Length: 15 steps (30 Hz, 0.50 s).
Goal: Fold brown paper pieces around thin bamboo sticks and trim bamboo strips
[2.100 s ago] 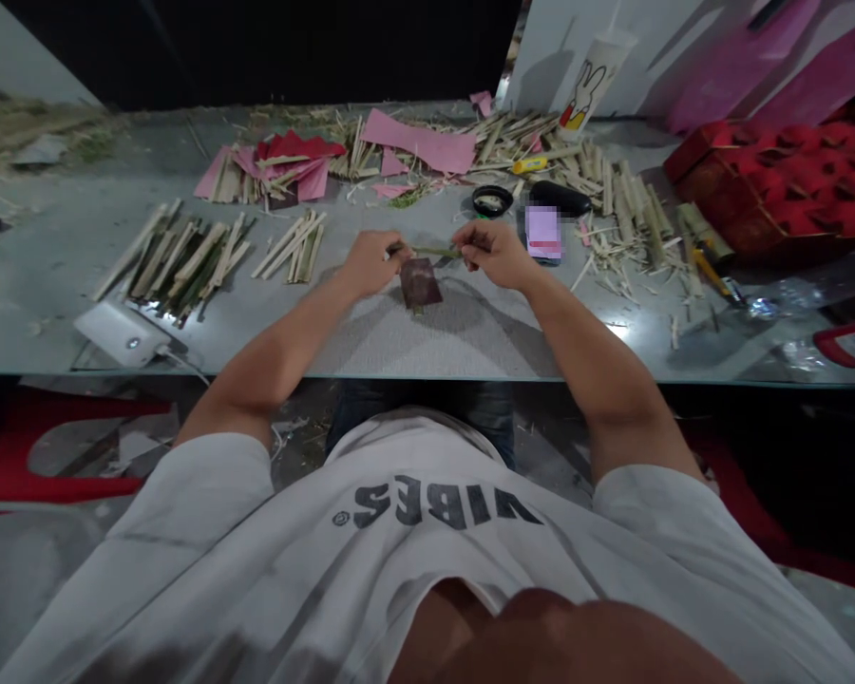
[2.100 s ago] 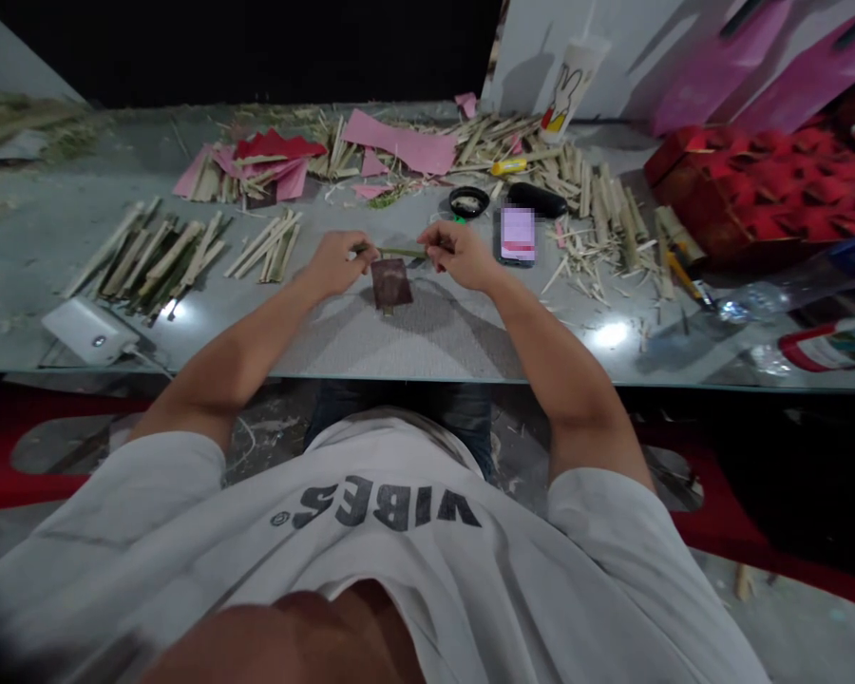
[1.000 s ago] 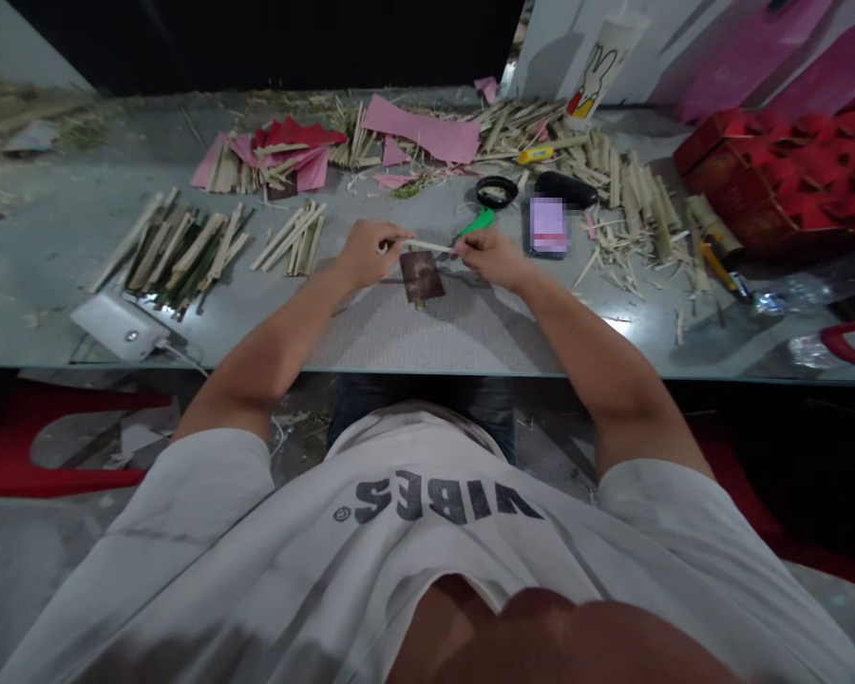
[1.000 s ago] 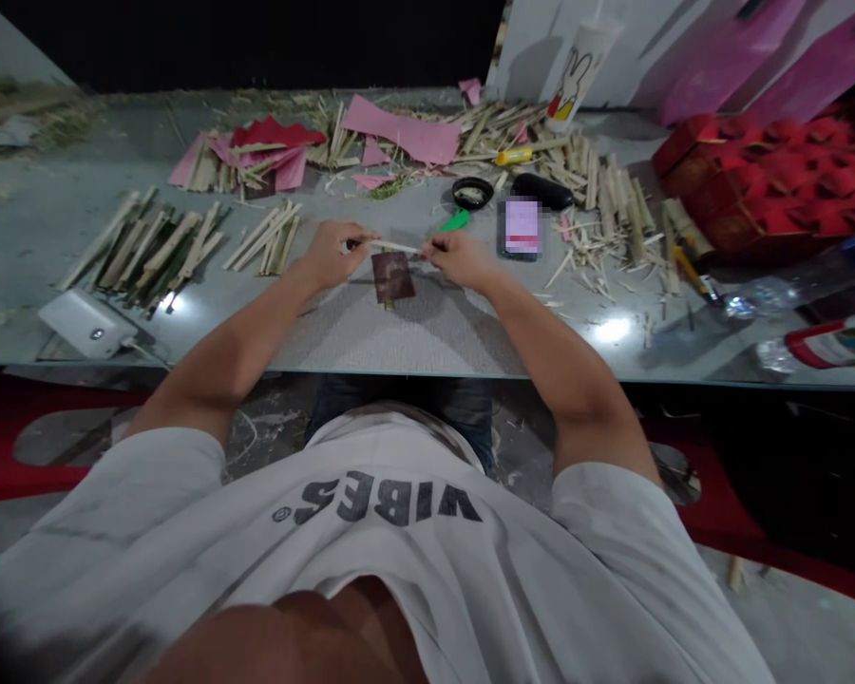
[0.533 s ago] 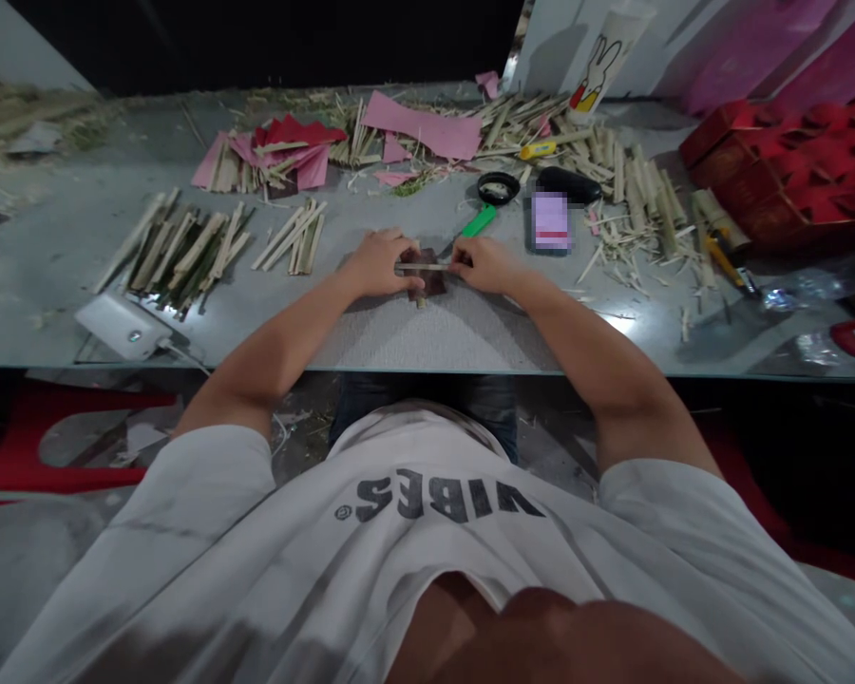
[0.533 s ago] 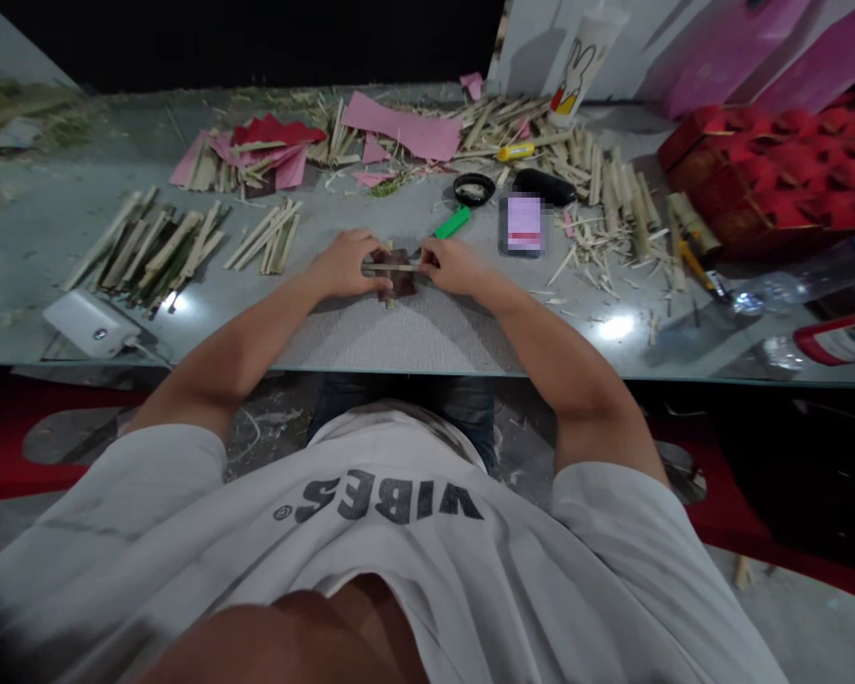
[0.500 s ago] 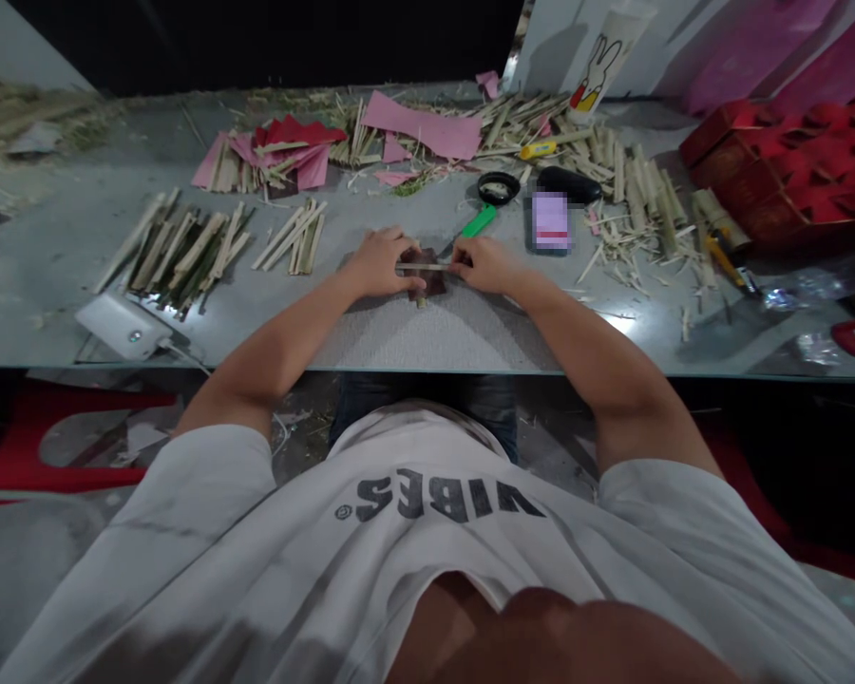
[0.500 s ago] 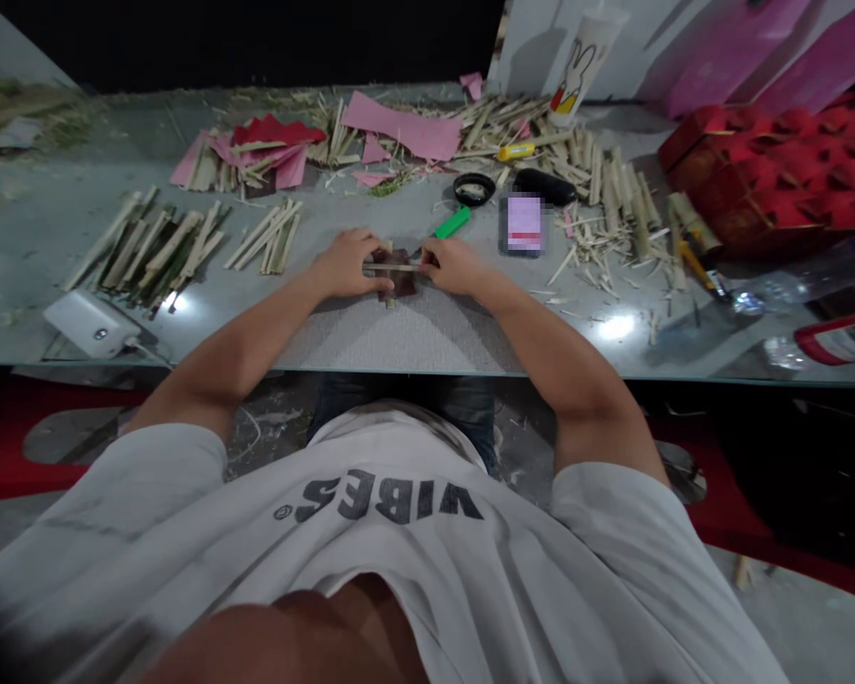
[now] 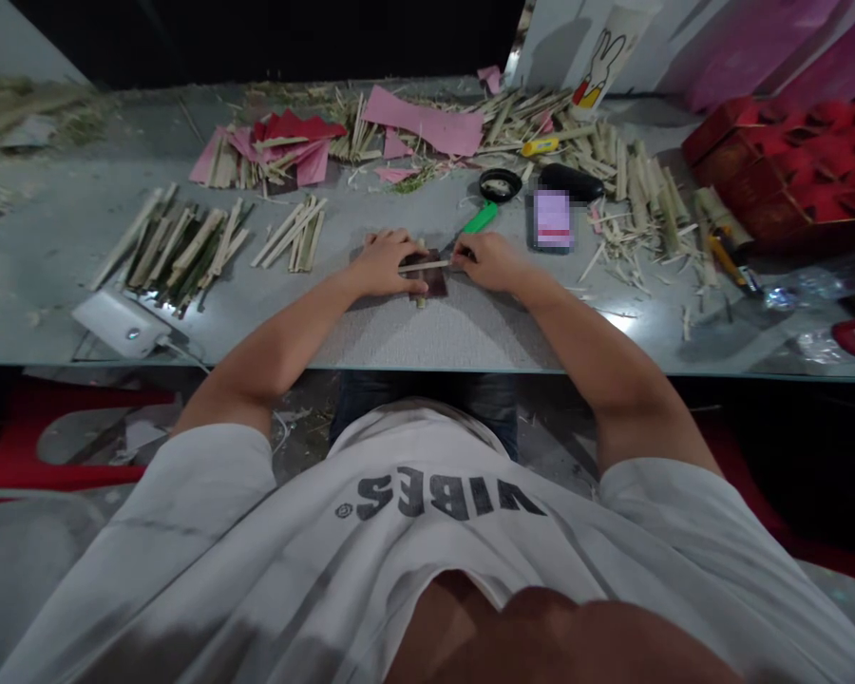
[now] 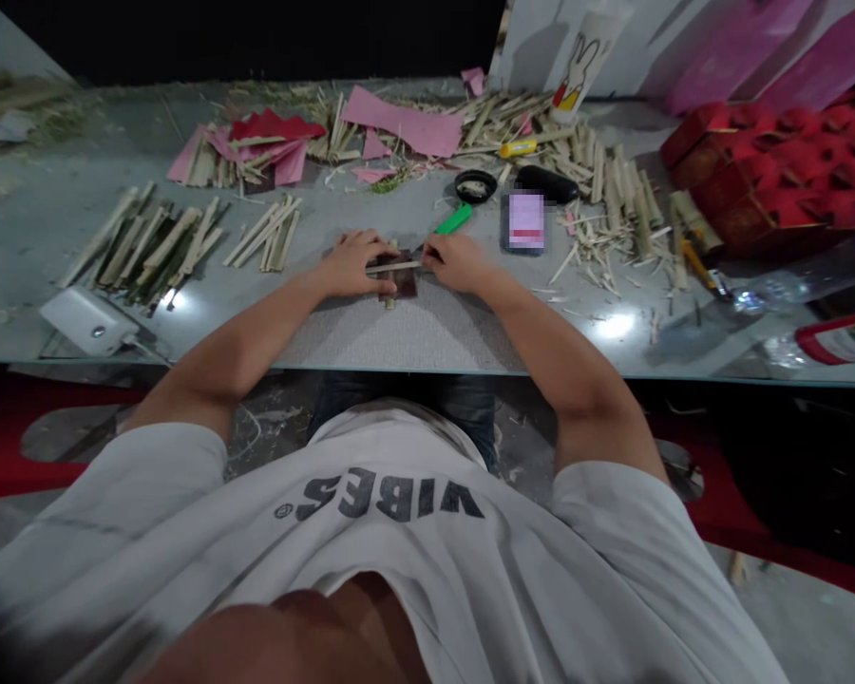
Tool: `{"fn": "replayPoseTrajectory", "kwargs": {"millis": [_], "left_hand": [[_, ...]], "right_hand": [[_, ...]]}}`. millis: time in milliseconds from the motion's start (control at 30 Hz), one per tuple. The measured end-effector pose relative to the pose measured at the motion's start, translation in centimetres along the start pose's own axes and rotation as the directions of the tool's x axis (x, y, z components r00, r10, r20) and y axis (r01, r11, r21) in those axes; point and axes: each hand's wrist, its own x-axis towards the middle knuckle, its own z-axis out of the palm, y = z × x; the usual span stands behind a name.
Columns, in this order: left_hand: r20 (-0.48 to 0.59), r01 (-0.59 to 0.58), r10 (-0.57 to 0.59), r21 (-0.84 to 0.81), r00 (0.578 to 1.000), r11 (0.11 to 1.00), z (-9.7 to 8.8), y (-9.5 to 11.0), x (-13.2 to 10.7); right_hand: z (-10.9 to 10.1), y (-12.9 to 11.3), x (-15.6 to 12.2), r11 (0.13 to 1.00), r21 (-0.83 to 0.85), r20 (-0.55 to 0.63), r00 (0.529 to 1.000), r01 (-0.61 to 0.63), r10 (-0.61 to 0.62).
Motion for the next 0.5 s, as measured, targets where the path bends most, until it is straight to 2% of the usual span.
{"fn": "replayPoseTrajectory", "kwargs": {"millis": [300, 500], "left_hand": [[0.014, -0.015, 0.015, -0.021, 1.0, 1.0, 0.1, 0.1, 0.2], [0.026, -0.019, 0.02, -0.013, 0.999, 1.0, 0.0, 0.1, 0.1]], "right_hand": [[-0.9, 2.3, 0.2, 0.996, 0.083, 0.026, 0.999, 0.027, -0.029], [0.4, 0.6, 0.0, 0.989, 0.065, 0.02, 0.991, 0.134, -0.136]]}}
